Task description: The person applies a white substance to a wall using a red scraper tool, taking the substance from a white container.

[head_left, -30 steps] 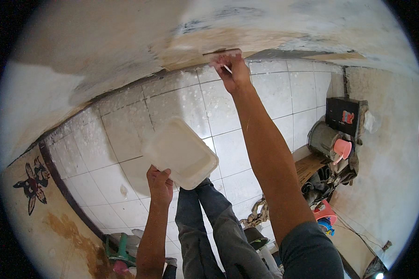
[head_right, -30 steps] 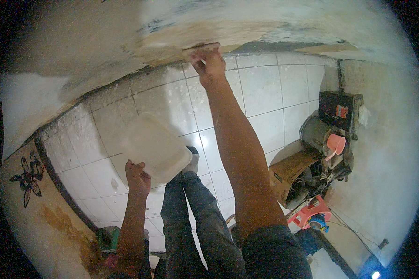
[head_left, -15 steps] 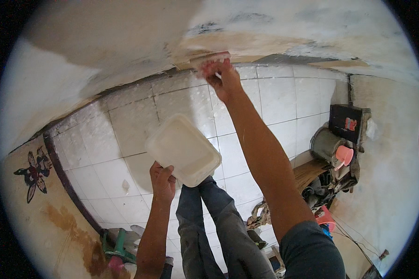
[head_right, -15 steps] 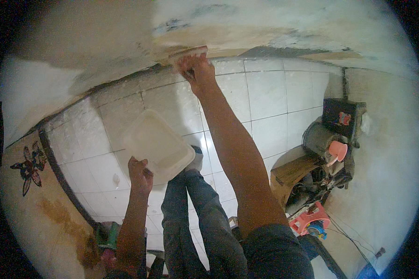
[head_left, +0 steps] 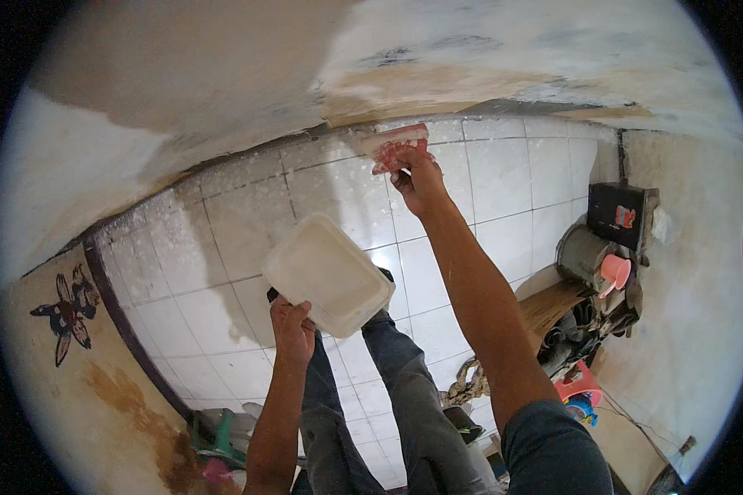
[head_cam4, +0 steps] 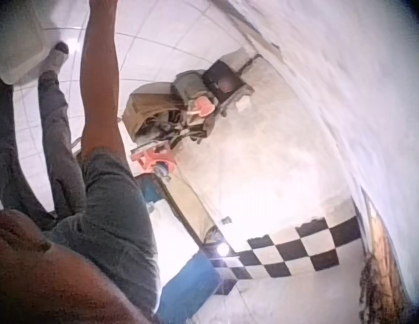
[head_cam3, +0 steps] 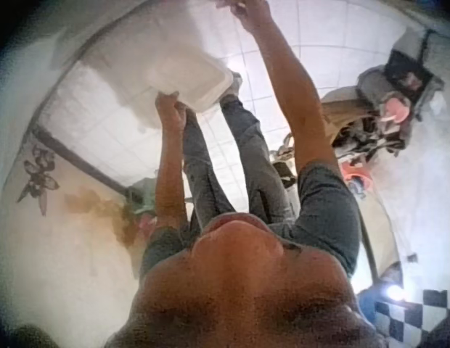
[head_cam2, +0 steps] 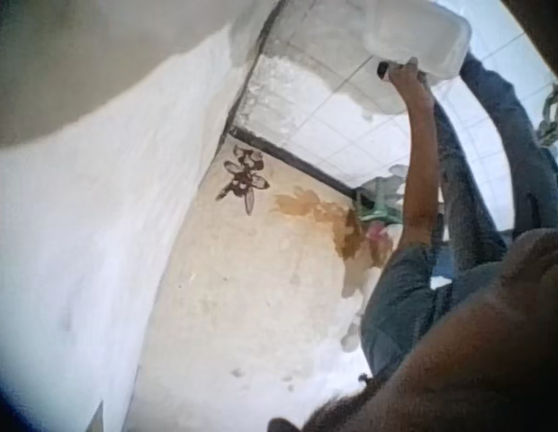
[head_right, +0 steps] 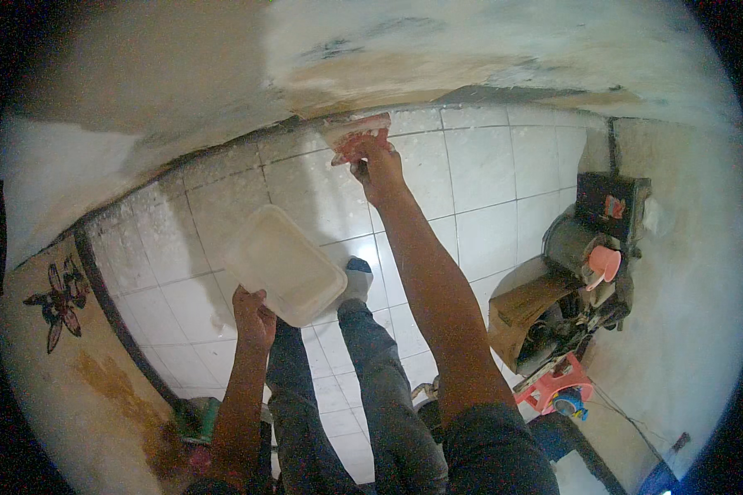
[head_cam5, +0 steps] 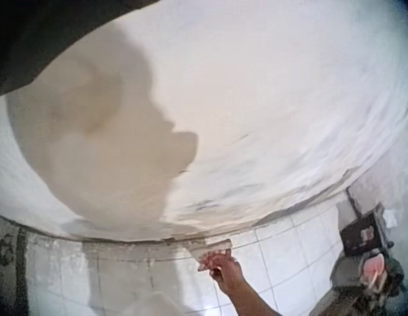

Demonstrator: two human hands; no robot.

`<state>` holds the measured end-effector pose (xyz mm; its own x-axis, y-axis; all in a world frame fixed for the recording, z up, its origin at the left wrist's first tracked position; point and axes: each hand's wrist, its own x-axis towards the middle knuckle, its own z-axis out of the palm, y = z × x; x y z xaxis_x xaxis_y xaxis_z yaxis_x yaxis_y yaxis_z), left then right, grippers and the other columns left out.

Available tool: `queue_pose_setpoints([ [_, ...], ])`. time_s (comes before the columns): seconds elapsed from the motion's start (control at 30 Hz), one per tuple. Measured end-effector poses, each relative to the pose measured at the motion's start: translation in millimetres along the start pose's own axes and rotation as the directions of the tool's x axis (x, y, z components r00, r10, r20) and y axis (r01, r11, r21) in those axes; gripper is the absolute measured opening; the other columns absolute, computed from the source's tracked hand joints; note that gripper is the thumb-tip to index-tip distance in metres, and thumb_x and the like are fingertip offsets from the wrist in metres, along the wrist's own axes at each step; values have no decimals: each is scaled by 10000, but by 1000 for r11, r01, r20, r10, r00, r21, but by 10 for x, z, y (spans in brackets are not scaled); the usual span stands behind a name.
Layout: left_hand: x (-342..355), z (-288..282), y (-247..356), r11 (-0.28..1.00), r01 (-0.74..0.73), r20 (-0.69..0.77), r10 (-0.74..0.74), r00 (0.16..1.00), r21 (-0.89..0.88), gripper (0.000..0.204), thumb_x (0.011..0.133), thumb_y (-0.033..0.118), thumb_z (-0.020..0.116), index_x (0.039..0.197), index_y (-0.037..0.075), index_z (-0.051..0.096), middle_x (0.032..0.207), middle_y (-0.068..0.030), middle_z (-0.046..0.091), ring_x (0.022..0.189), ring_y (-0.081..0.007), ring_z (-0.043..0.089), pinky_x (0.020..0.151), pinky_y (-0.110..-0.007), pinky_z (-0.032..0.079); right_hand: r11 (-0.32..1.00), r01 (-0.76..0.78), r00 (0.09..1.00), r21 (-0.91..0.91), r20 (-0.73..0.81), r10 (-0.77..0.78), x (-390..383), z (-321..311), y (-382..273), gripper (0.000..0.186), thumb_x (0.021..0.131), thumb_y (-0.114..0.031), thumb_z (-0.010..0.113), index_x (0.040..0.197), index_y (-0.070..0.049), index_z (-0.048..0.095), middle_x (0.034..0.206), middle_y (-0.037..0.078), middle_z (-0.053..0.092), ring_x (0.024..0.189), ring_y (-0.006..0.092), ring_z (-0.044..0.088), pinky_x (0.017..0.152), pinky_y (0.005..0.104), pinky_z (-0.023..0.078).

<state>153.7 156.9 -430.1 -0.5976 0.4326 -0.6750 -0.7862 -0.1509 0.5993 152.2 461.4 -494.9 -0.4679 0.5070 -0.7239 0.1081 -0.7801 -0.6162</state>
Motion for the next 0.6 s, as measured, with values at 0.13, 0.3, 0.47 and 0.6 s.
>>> queue_pose_setpoints([
  [0.13, 186, -128, -19, 999, 20, 37, -19, 999, -32, 364, 753, 21, 553, 1112, -38, 532, 995, -88, 628, 895, -164, 632, 811, -286, 524, 951, 74, 979, 302, 161, -127, 732, 110, -55, 52, 878, -52, 501, 866, -49, 552, 784, 55, 586, 697, 144, 540, 574, 253, 425],
  [0.3, 311, -341, 239, 997, 41, 12, -42, 999, 70, 328, 758, 35, 565, 1081, -21, 543, 958, -76, 633, 824, -132, 632, 716, -253, 533, 860, 498, 777, -113, 499, -385, 363, 733, -32, 134, 832, -5, 539, 964, -25, 546, 896, 84, 610, 759, 175, 576, 623, 289, 499],
  [0.47, 374, -556, 439, 981, 91, -5, -91, 996, 169, 284, 774, 54, 568, 1052, -1, 552, 941, -72, 638, 790, -123, 634, 673, -233, 532, 903, 407, 902, -138, 219, -373, -1396, 646, 154, 425, 797, -99, 636, 1178, -8, 473, 981, 78, 605, 831, 165, 607, 711, 300, 516],
  [0.6, 392, -452, 481, 989, 98, 104, -109, 989, 107, 297, 781, 51, 554, 1072, -8, 553, 971, -88, 632, 844, -149, 640, 742, -282, 546, 909, 284, 958, -306, 65, -278, -2032, 526, 346, 385, 818, -118, 643, 1148, 0, 483, 969, 93, 606, 867, 164, 604, 756, 320, 522],
])
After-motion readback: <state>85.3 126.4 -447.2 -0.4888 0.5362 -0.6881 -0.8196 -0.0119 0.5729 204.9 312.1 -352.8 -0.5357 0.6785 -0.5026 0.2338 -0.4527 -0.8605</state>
